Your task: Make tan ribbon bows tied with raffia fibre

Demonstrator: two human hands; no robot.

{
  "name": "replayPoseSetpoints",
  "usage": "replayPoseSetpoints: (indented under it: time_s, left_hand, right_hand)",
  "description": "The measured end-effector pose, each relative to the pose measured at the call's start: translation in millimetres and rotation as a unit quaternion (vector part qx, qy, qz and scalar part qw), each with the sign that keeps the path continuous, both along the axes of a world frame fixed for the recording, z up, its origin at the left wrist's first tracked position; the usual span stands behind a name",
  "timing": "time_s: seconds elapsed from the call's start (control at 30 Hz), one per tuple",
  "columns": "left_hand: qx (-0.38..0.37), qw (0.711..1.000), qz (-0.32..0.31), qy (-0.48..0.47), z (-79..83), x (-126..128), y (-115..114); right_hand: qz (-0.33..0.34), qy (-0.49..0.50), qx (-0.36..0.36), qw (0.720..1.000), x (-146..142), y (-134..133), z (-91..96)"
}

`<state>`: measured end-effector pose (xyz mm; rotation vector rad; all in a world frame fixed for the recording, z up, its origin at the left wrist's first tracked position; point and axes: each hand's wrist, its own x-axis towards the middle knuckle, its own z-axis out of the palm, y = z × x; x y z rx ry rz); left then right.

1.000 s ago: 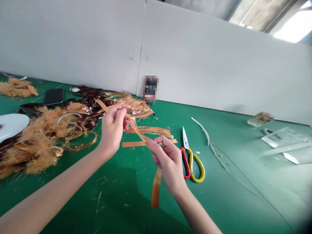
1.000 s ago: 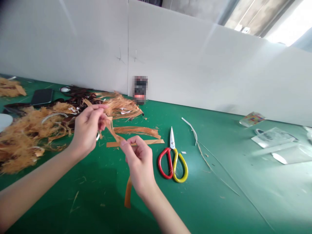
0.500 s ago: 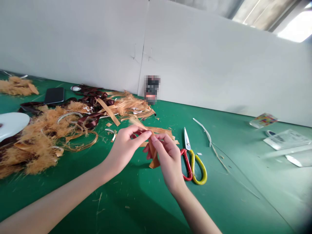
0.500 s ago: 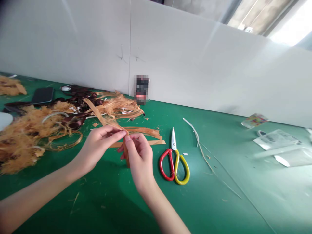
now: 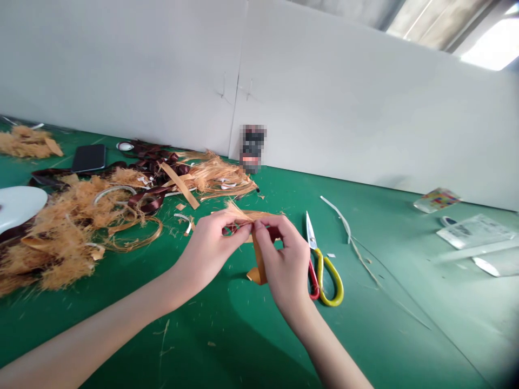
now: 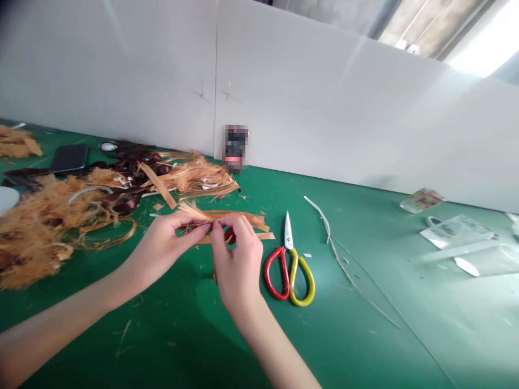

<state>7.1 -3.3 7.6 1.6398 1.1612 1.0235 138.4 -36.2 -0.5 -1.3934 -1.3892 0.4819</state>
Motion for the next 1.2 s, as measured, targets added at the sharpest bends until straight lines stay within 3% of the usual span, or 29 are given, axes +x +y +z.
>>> replayPoseSetpoints:
  time_s: [0.07,0.17,0.27,0.37,0.5,0.63,0.8,0.87,0.97,1.1,1.2]
  left_hand:
    - [0.016,1.0,-0.014,-0.002,1.3,0,0]
    - [0.026,0.999,-0.047,0.004,3.4,-2,-1]
    - [0.03,0.998,-0.051,0.003,3.9,-2,0]
    - [0.043,0.998,-0.047,0.002,3.2,-2,0]
    - [0.042,0.998,-0.048,0.007,2.5,-3,1]
    - [0.07,0.994,-0.041,0.069,1.3,-4,2]
    - [0.149,0.975,-0.047,0.156,0.0,-3,-1]
    - [0.175,0.969,-0.045,0.168,0.1,-2,-4]
    - [0.186,0.971,-0.045,0.146,0.8,0,-9]
    - [0.175,0.98,-0.037,0.091,0.8,2,-12]
    - [0.132,0.99,-0.028,0.044,-1.0,2,-10]
  right_hand:
    - [0.004,0.15,-0.055,0.987,-1,2,-0.8]
    - [0.039,0.353,-0.119,0.927,0,5,-3.4]
    - [0.07,0.43,-0.149,0.888,3,7,-5.2]
    - [0.081,0.344,-0.139,0.925,6,7,-4.0]
    - [0.051,0.093,-0.042,0.993,11,5,0.0]
    - [0.066,-0.097,0.051,0.992,14,4,3.1]
    - [0.034,-0.189,0.096,0.977,11,1,5.1]
    - [0.008,-0.142,0.073,0.987,9,-1,5.0]
    - [-0.005,0.048,-0.017,0.999,6,-2,4.1]
    - [0.01,0.283,-0.088,0.955,6,-1,3.1]
    - [0.037,0.311,-0.095,0.945,8,-1,4.7]
